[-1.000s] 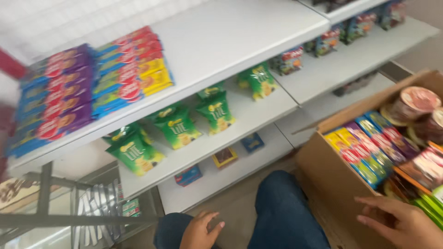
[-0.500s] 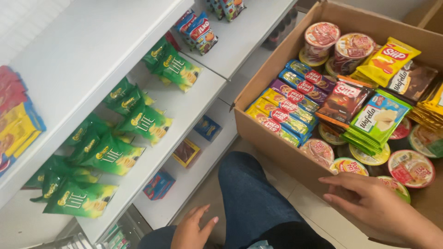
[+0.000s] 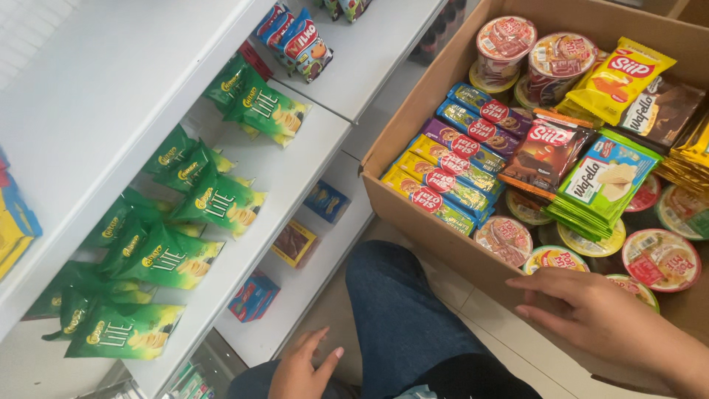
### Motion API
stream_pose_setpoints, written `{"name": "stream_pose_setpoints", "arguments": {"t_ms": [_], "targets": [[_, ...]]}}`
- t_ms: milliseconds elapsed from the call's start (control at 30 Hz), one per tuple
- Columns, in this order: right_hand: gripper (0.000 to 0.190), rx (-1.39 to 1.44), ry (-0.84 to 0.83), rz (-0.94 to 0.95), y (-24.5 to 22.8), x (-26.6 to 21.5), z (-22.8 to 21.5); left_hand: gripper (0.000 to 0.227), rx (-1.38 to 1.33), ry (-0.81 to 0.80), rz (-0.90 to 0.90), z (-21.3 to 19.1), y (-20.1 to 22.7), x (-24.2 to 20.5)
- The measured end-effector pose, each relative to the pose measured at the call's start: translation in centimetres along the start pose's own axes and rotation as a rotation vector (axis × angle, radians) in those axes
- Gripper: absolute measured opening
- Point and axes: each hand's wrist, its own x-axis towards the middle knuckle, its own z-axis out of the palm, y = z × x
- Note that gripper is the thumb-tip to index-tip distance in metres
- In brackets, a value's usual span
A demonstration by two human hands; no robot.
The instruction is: The person stocks a retail shelf with packaged snack products. They repeatedly select packages of biscuits from a cardboard box on their right, check their labels or orientation, and neatly arrange them in rows on a wire shelf next to existing packages of potato chips.
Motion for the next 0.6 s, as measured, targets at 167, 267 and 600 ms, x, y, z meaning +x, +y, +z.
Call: {"name": "stream_pose_setpoints", "arguments": {"t_ms": [167, 267, 600], "targets": [[0.04, -0.042, -0.042, 0.094, -0.9, 0.8, -0.3, 0.06, -0.071, -0.003, 0.033, 0.5, -1.4, 0.6], [0.038, -0.053, -0.016, 0.129, -1.5, 1.4, -0.7, 0.059, -0.137, 0.037, 0.074, 1.2, -2.5, 0.9], [0.028, 0.155, 0.052, 0.38, -2.0, 8.2, -3.0, 0.059, -0.135, 0.106, 0.148, 2.7, -4.5, 2.4]]}}
